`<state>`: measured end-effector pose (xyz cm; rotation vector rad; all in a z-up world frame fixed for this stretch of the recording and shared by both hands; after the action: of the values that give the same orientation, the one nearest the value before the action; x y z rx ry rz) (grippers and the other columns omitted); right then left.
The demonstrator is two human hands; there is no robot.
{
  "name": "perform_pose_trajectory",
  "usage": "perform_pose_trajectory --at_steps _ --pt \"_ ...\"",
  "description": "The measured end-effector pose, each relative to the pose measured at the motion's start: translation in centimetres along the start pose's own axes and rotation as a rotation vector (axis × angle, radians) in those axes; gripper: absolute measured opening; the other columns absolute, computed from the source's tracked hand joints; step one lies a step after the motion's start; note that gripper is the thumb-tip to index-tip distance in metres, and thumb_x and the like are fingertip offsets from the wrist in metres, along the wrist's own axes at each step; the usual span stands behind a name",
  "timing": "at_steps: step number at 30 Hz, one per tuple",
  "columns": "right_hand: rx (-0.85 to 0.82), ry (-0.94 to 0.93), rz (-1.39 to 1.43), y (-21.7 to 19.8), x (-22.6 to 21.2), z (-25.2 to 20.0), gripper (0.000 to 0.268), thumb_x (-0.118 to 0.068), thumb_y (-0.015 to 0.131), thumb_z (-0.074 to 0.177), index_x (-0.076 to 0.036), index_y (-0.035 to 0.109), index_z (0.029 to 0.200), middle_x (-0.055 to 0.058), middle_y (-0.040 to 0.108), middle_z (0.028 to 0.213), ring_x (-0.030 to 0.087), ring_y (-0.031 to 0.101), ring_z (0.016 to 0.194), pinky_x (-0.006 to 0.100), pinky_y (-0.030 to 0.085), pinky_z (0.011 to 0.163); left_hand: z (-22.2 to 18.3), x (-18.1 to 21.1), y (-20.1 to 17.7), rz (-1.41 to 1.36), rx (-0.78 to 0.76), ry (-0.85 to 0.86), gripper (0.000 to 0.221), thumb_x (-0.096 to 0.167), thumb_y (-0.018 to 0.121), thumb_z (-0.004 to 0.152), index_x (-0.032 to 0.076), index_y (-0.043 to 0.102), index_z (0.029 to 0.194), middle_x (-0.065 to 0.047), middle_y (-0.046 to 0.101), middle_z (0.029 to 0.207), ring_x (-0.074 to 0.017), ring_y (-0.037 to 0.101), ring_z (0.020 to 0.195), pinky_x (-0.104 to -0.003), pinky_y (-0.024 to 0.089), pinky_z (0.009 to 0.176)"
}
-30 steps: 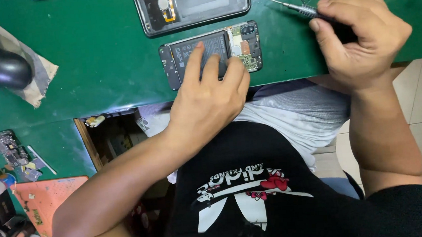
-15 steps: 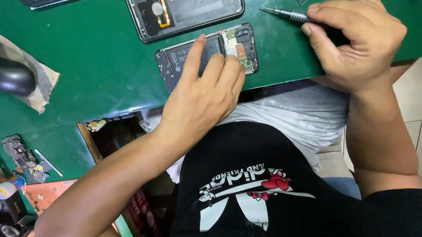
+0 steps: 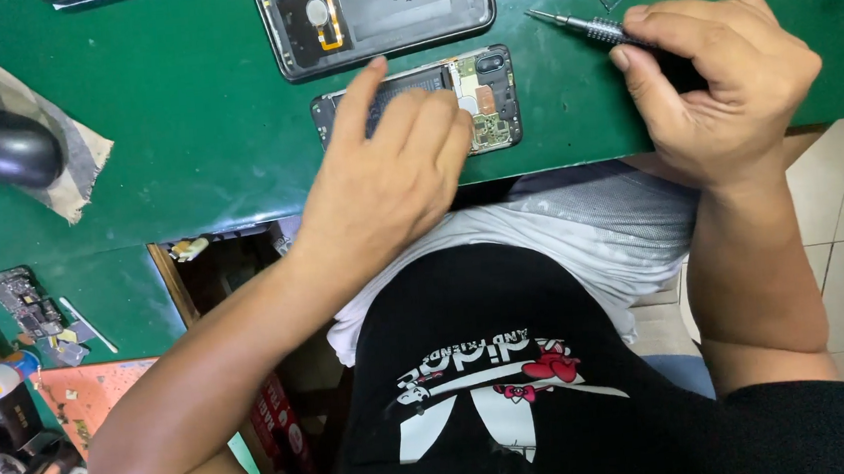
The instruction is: Removing internal screws and components from a smartphone using a screwdriver on a repair bench.
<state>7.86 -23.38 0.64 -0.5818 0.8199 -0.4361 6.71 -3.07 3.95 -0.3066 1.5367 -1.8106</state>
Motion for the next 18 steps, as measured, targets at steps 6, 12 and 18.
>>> perform_pose_trajectory --at_steps 6,12,18 --pt "-0.002 -0.003 -0.032 0.0 -0.1 0.0 0.008 0.010 0.072 0.091 0.012 0.064 0.093 0.025 0.065 0.093 0.035 0.063 0.083 0.039 0.043 0.079 1.2 -4.0 1.1 -0.016 0.082 -0.169 0.011 0.011 0.046 0.096 0.010 0.053 0.087 -0.003 0.051 0.090 -0.0167 0.046 0.071 -0.032 0.035 0.085" --pt "0.025 0.007 -0.116 -0.2 -0.4 0.5 0.006 0.009 0.072 0.090 0.008 0.066 0.090 0.019 0.066 0.092 0.031 0.060 0.080 0.039 0.035 0.084 1.6 -4.7 2.9 0.228 -0.043 -0.202 0.009 0.011 0.049 0.081 0.018 0.052 0.086 0.003 0.047 0.085 -0.0139 0.043 0.077 -0.031 0.035 0.070" --pt "0.025 -0.005 -0.219 0.0 -0.8 1.0 0.007 0.009 0.077 0.089 0.005 0.071 0.088 0.016 0.069 0.091 0.031 0.061 0.082 0.037 0.026 0.088 -0.9 -4.0 0.6 -0.232 -0.086 -0.253 0.029 0.034 0.068 0.082 0.012 0.057 0.095 -0.002 0.054 0.095 -0.0201 0.052 0.082 -0.034 0.033 0.082"
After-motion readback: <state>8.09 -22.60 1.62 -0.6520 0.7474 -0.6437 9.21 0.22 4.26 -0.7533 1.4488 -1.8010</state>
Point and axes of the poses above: each hand's wrist, its own z-axis towards the middle knuckle, its own y-axis out of the palm, x = y × z, the point moved 4 cm from there along z, towards the middle knuckle
